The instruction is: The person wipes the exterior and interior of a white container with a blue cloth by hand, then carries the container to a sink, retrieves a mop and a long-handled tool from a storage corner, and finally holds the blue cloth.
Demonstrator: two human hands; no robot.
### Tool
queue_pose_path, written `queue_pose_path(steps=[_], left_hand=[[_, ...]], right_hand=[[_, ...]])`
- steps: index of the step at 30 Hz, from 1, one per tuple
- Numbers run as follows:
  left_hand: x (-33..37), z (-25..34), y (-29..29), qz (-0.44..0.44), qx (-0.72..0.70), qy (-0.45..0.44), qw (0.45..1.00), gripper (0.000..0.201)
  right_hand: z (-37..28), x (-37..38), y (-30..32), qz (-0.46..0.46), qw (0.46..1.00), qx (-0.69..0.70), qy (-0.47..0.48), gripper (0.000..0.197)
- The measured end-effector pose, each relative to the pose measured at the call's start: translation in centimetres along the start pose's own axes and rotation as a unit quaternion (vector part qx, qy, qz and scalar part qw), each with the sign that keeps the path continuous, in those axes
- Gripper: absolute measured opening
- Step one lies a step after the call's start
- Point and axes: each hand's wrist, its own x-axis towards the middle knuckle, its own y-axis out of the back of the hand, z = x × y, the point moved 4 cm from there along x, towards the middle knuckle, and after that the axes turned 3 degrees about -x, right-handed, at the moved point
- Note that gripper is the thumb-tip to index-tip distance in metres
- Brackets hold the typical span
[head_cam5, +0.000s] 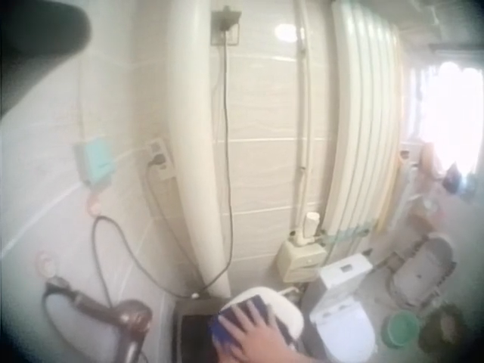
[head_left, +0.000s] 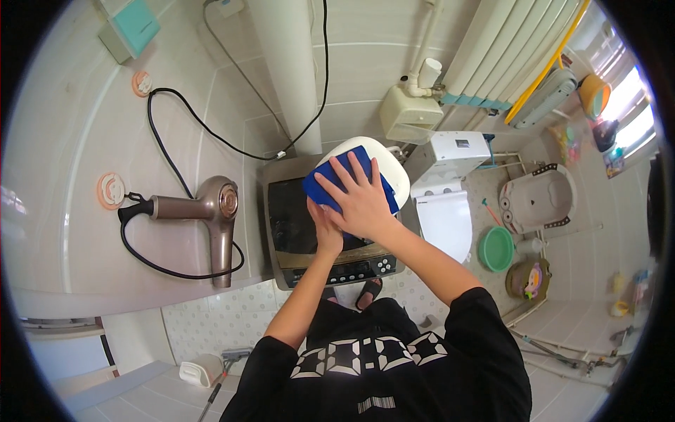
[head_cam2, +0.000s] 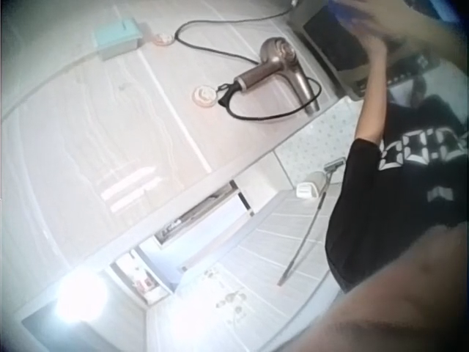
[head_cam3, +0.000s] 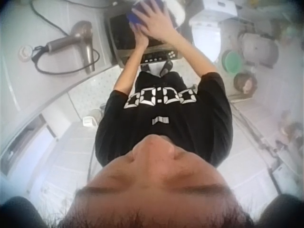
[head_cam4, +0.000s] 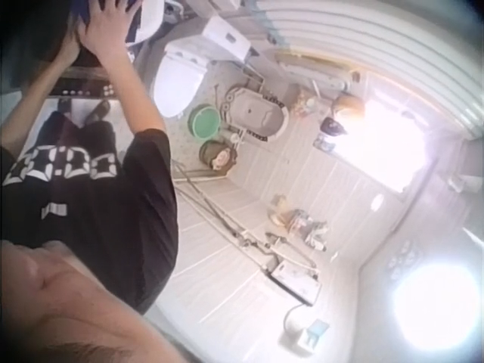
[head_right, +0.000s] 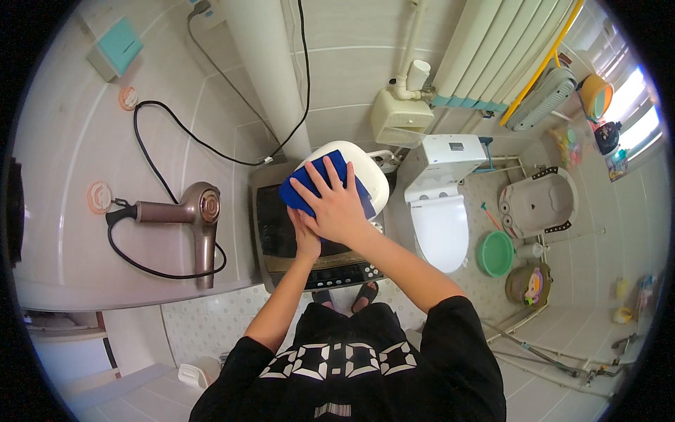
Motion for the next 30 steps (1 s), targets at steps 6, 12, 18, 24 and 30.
queue_pose_path(steps=[6, 12, 18, 24, 30], left_hand=[[0.1, -0.4, 0.3, 0.015, 0.021, -0.024, 0.999, 0.078], [0.2, 0.1, -0.3, 0.016, 0.035, -0.026, 0.999, 0.072], [-0.2, -1.4, -0.8, -0.001, 0.029, -0.028, 0.999, 0.067], [-1.1, -5.9, 0.6, 0.073, -0.01, 0.186, 0.98, 0.063], [-1.5, -10.9, 1.5, 0.026, -0.174, 0.33, 0.927, 0.062]], right_hand=[[0.6, 2.6, -0.7, 0.031, 0.999, 0.004, -0.013, 0.058], [3.2, 3.9, -1.3, 0.054, 0.995, -0.011, -0.088, 0.056], [3.1, 3.1, -0.8, 0.053, 0.992, -0.031, -0.109, 0.055], [3.7, -0.4, 0.3, 0.068, 0.992, -0.009, -0.102, 0.055], [3.0, -4.6, 2.0, 0.049, 0.993, 0.009, -0.107, 0.057]])
